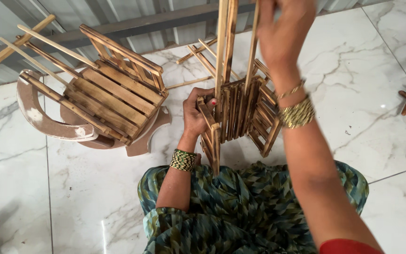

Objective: The person sits on the floor and assembles small wooden chairs by hand. They pick up chair frames, align the legs and slats, and press the pieces together to form complete chairs.

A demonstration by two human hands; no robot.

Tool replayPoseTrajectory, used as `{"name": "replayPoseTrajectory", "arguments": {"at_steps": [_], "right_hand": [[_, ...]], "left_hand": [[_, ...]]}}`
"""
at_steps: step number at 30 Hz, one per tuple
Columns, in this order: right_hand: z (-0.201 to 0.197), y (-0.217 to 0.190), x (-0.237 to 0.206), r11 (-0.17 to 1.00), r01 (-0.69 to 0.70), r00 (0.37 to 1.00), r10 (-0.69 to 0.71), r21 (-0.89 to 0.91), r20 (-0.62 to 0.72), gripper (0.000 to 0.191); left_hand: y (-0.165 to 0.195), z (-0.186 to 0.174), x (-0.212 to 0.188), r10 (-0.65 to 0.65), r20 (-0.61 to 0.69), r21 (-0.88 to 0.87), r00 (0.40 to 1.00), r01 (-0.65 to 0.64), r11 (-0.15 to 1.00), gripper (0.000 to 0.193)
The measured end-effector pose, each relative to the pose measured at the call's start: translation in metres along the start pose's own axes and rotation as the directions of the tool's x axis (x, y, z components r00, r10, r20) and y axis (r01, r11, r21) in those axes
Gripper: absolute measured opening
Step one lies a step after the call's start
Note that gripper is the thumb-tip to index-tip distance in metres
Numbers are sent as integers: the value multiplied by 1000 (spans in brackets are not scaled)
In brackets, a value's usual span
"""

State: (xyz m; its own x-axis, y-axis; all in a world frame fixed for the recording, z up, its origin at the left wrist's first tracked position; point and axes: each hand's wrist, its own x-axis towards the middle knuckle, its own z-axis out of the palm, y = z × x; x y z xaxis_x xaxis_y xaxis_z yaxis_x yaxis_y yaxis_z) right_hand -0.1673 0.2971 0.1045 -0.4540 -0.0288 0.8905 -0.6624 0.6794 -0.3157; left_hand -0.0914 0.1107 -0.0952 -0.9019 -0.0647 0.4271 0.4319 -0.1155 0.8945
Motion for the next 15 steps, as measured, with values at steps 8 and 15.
{"name": "replayPoseTrajectory", "arguments": {"at_steps": [8,15], "right_hand": [[19,-56,-117,994,-41,973,64,-105,220,20],[29,-49,-39,989,-50,998,43,137,54,13]], "left_hand": [[-18,-29,5,23,-146,-6,989,-24,1000,21],[-21,-29,-1,11,-63,-107,998,-18,994,22]]}}
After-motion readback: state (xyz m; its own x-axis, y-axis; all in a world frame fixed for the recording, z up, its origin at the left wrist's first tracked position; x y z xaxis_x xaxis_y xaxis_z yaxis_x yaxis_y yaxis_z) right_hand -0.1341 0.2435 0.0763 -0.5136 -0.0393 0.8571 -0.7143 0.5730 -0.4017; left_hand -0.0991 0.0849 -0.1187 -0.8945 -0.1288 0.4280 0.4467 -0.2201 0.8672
